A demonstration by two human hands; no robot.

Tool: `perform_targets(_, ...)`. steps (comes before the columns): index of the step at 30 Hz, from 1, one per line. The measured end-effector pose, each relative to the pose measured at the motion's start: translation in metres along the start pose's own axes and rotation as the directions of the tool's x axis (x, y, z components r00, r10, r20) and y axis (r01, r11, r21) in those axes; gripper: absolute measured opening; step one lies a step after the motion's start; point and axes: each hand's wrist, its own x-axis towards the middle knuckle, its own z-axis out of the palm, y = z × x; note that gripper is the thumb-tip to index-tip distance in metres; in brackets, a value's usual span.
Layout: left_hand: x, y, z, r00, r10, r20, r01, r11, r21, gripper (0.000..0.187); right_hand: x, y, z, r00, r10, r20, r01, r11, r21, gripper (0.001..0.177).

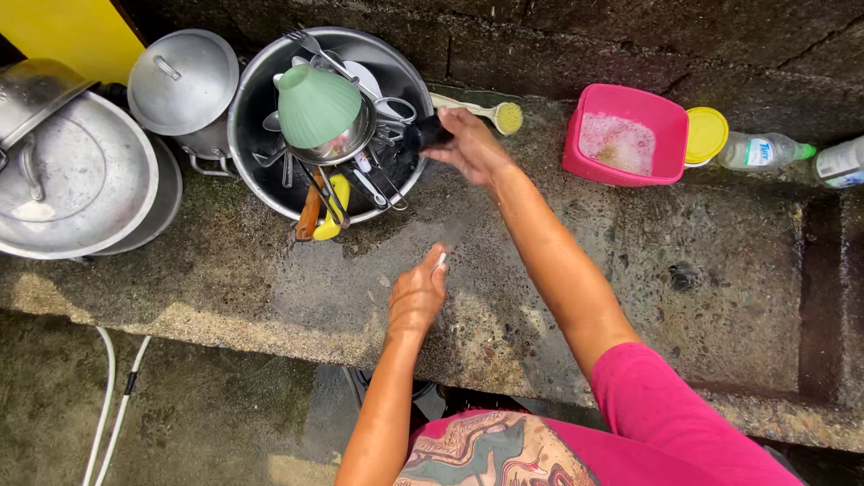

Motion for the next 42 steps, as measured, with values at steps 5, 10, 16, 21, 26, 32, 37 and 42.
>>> perform_targets(5,0.008,-0.027,0.006,0.984,0.097,-0.147,-0.106,0.993,-0.052,0.038,0.029,0.039,0.073,0.930,-0.355,0.097,0.342,0.735,-0.585,0.038)
perform_targets(10,0.017,-0.037,0.003,0.968,0.159,-0.192,-0.159,0.987,0.016,0.036,0.010,0.068,0.065,0.655,-0.641,0.401,0.589,0.100,-0.802,0.034)
perform_targets(16,0.012,-0.007,-0.017,0.986,0.023,-0.163,-0.019,0.999,0.029,0.040,0.029,0.047,-0.004,0.736,-0.669,-0.102,0.104,0.261,-0.960,0.032)
perform_targets(21,0.018,0.017,-0.025,0.990,-0.045,-0.137,0.049,0.998,0.027,0.042,0.050,0.061,-0.019,0.825,-0.505,0.253,0.196,-0.164,-0.967,0.089)
perform_targets(26,0.016,0.023,-0.018,0.994,0.009,-0.113,-0.001,0.997,0.078,0.043,0.062,0.114,-0.054,0.848,-0.476,0.236,0.191,-0.142,-0.971,0.068)
perform_targets(32,0.002,0.030,-0.001,0.980,0.171,-0.098,-0.162,0.983,0.087,0.039,0.003,0.138,-0.111,0.945,-0.266,0.188,0.240,0.179,-0.954,0.048)
perform_targets(37,0.002,0.034,0.028,0.959,0.280,-0.040,-0.278,0.960,0.044,0.037,-0.065,0.104,-0.166,0.983,-0.175,0.057,0.100,0.251,-0.963,0.014)
perform_targets(42,0.009,0.048,0.037,0.982,0.170,0.086,-0.180,0.976,0.123,0.036,-0.098,-0.013,-0.215,0.848,-0.519,-0.110,-0.106,0.037,-0.994,0.017)
